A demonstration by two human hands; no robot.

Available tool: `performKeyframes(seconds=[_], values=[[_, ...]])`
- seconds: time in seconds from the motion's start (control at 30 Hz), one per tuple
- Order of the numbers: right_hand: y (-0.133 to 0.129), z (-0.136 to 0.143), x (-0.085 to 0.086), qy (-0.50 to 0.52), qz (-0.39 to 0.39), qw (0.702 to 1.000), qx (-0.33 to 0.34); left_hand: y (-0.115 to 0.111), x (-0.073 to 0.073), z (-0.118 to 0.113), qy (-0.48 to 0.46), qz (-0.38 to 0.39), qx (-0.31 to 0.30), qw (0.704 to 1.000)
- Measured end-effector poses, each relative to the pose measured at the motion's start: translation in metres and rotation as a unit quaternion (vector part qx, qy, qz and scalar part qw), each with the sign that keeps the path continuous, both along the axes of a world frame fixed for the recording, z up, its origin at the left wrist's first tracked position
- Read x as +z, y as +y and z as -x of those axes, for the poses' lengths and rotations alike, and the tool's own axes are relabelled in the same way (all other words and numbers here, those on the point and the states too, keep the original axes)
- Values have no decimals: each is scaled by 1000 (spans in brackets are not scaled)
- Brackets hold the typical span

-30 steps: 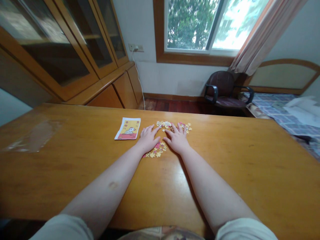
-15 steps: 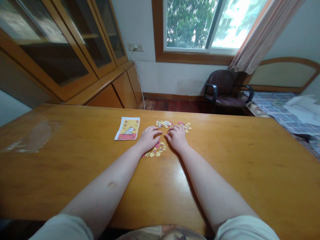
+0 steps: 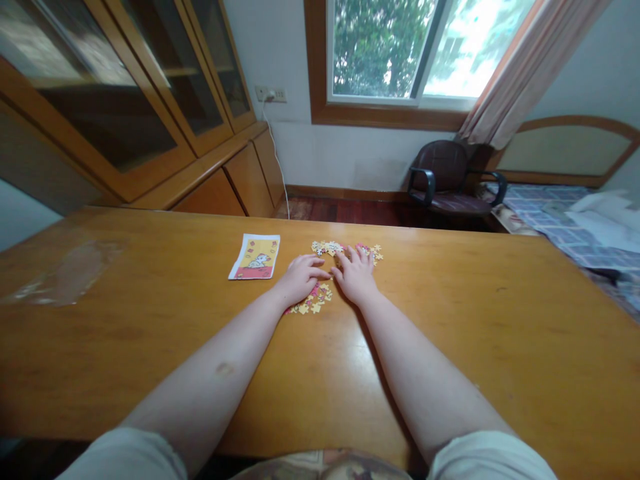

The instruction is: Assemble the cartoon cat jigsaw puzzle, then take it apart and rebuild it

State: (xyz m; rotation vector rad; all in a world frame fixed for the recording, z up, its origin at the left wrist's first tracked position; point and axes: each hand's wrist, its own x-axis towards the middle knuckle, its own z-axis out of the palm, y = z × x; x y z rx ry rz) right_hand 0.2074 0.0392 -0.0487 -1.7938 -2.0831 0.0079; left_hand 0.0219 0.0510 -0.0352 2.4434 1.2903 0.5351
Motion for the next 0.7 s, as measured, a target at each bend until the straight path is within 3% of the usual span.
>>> performKeyframes(seconds=[0.2,0.4,0.6,0.7], values=[[-3,3,4,-41,63,997,6,3,0,1,-31,-17,40,999],[-5,1,8,17,33,998,56,5,-1,4,-50,-30,74,996],[-4,-1,5,54,4,998,45,3,1,4,-19,-15,90,996],[-5,-1,5,55,2,994,98,1,0,2,10,-17,82,996]])
